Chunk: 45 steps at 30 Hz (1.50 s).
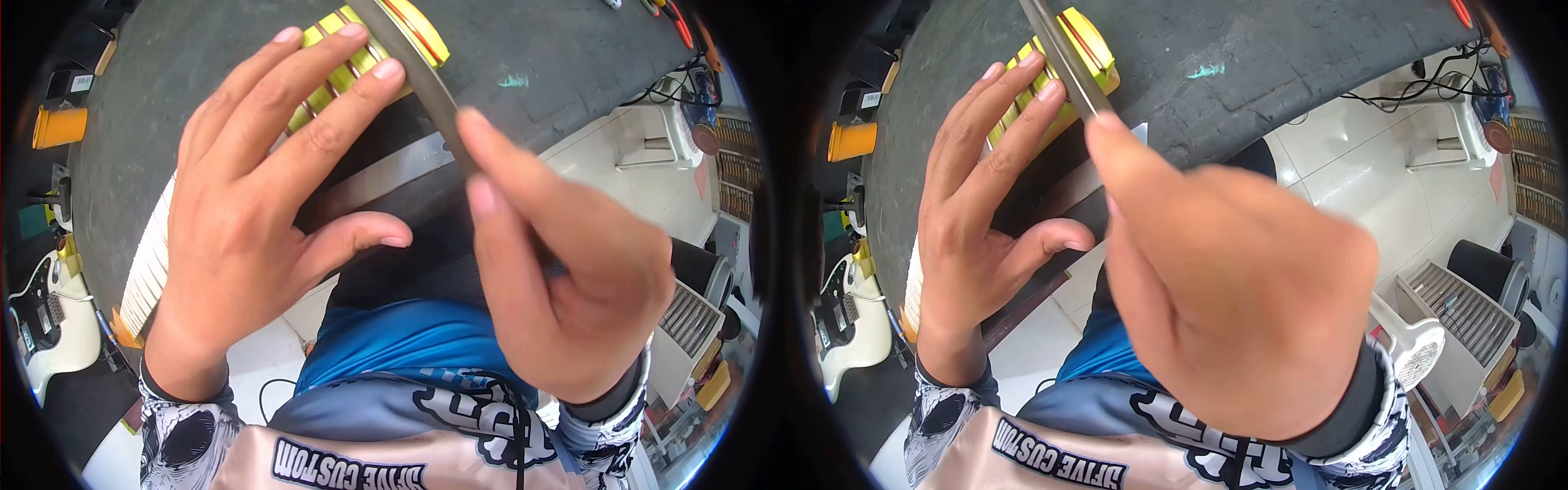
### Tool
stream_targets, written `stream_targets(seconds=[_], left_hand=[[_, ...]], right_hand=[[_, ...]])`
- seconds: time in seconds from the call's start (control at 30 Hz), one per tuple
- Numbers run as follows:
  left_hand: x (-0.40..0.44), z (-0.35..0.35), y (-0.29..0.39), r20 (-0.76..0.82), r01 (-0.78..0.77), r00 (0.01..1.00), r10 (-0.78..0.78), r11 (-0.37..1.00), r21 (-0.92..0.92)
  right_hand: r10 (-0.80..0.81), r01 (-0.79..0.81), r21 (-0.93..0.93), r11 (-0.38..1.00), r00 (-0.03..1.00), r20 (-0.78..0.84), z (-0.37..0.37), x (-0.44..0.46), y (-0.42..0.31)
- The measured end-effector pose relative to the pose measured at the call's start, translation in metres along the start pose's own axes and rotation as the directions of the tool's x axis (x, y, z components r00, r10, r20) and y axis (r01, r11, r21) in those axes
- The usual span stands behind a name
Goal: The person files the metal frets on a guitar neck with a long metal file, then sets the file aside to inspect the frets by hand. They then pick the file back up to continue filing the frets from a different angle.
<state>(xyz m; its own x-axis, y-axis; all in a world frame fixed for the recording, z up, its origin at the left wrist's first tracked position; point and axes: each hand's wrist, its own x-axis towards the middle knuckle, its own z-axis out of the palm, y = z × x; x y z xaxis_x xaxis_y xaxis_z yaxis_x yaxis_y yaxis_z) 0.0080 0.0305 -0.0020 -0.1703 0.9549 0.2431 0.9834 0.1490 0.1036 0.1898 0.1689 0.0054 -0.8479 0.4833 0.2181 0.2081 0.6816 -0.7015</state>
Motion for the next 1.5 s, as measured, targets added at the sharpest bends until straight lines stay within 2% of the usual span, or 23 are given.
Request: stream_targets(seconds=[0.1, 0.2, 0.27, 0.33, 0.37, 0.43, 0.57, 0.67, 0.77, 0.87, 0.97, 1.03, 1.1, 1.5], left_hand=[[0.000, 0.000, 0.001, -0.002, 0.002, 1.000, -0.002, 1.000, 0.011], [-0.002, 0.002, 0.001, -0.015, -0.003, 1.000, 0.003, 1.000, 0.018], [-0.002, 0.002, 0.000, -0.022, -0.007, 1.000, 0.008, 1.000, 0.028], [-0.001, 0.003, 0.000, -0.022, -0.017, 1.000, 0.017, 0.999, 0.031], [-0.001, 0.003, -0.001, -0.022, -0.023, 0.999, 0.023, 0.999, 0.031], [-0.001, 0.004, -0.001, -0.022, -0.028, 0.999, 0.028, 0.999, 0.024], [0.000, 0.002, 0.000, -0.011, -0.014, 1.000, 0.014, 1.000, 0.013], [0.000, -0.001, 0.000, 0.000, 0.003, 1.000, -0.003, 1.000, -0.001], [0.001, 0.000, 0.000, 0.008, 0.004, 1.000, -0.004, 1.000, -0.004], [0.000, -0.002, 0.002, 0.019, 0.015, 1.000, -0.015, 1.000, 0.005], [-0.002, -0.001, 0.002, 0.017, 0.016, 1.000, -0.016, 1.000, 0.017], [-0.002, 0.000, 0.002, 0.010, 0.010, 1.000, -0.011, 1.000, 0.022], [-0.001, 0.001, 0.002, 0.001, 0.003, 1.000, -0.003, 1.000, 0.023], [-0.002, 0.004, 0.000, -0.029, -0.033, 0.999, 0.034, 0.998, 0.058]], right_hand=[[-0.024, 0.024, 0.044, 0.999, 1.000, 0.000, -0.007, -0.026, 0.010], [0.066, -0.070, 0.062, 0.996, 0.996, 0.067, -0.034, -0.076, 0.004], [0.094, -0.095, 0.005, 0.996, 0.993, 0.070, -0.042, -0.107, -0.001], [0.143, -0.149, 0.047, 0.988, 0.984, 0.104, -0.049, -0.118, -0.005], [0.167, -0.176, 0.067, 0.982, 0.978, 0.121, -0.050, -0.117, -0.007], [0.094, -0.096, 0.024, 0.995, 0.993, 0.078, -0.045, -0.112, -0.004], [0.038, -0.043, 0.060, 0.997, 0.996, 0.085, -0.019, -0.044, 0.004], [-0.047, 0.046, 0.031, 0.998, 0.999, 0.019, -0.001, -0.003, 0.008], [0.038, -0.037, 0.026, 0.999, 0.998, -0.040, 0.009, 0.018, -0.008], [0.191, -0.187, 0.191, 0.964, 0.982, -0.004, -0.004, 0.004, -0.005], [0.104, -0.094, 0.315, 0.944, 0.995, -0.013, -0.029, -0.042, 0.028], [0.169, -0.153, 0.363, 0.919, 0.986, -0.011, -0.046, -0.077, 0.029], [0.228, -0.213, 0.362, 0.907, 0.974, 0.001, -0.051, -0.105, 0.025], [0.140, -0.147, 0.175, 0.973, 0.989, 0.050, -0.038, -0.145, 0.013]])
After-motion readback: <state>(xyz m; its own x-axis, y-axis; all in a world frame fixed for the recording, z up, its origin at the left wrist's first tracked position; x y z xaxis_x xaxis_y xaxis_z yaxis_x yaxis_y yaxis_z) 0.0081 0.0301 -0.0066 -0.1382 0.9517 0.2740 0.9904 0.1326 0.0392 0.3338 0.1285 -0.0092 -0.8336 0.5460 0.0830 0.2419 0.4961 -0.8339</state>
